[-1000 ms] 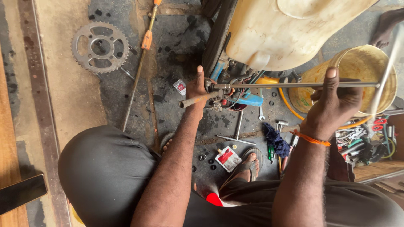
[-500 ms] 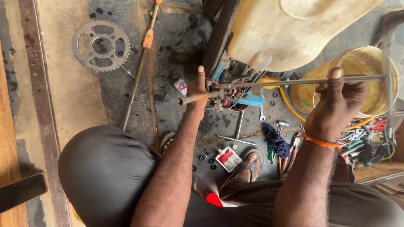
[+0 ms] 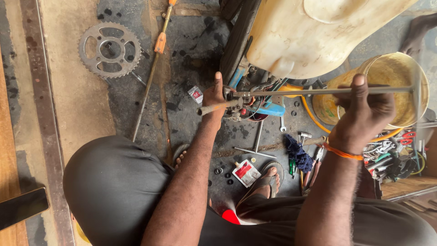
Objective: The person sits on the floor and repairs a piece of equipment, likely a pump or motor. They use a wrench to tighten a bolt, apply a substance from a packet to a component, and reassemble parts.
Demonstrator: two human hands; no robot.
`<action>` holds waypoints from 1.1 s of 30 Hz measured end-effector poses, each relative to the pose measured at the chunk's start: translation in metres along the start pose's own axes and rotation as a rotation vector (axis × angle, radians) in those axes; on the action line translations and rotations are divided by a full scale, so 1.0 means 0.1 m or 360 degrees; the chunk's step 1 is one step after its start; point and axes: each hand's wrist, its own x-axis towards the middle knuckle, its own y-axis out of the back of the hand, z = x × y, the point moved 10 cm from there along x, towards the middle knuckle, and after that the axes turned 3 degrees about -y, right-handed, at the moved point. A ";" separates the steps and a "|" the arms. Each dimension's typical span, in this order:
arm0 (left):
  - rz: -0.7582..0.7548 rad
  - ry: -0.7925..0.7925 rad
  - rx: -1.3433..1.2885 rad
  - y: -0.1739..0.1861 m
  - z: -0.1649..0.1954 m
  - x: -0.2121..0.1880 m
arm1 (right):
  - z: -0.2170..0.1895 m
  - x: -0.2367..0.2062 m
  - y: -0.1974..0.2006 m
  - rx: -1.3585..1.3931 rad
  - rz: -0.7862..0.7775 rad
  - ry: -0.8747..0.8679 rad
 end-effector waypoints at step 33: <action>0.0005 0.0036 0.0073 0.01 -0.03 -0.03 | 0.18 0.01 0.02 0.0173 -0.0046 -0.0169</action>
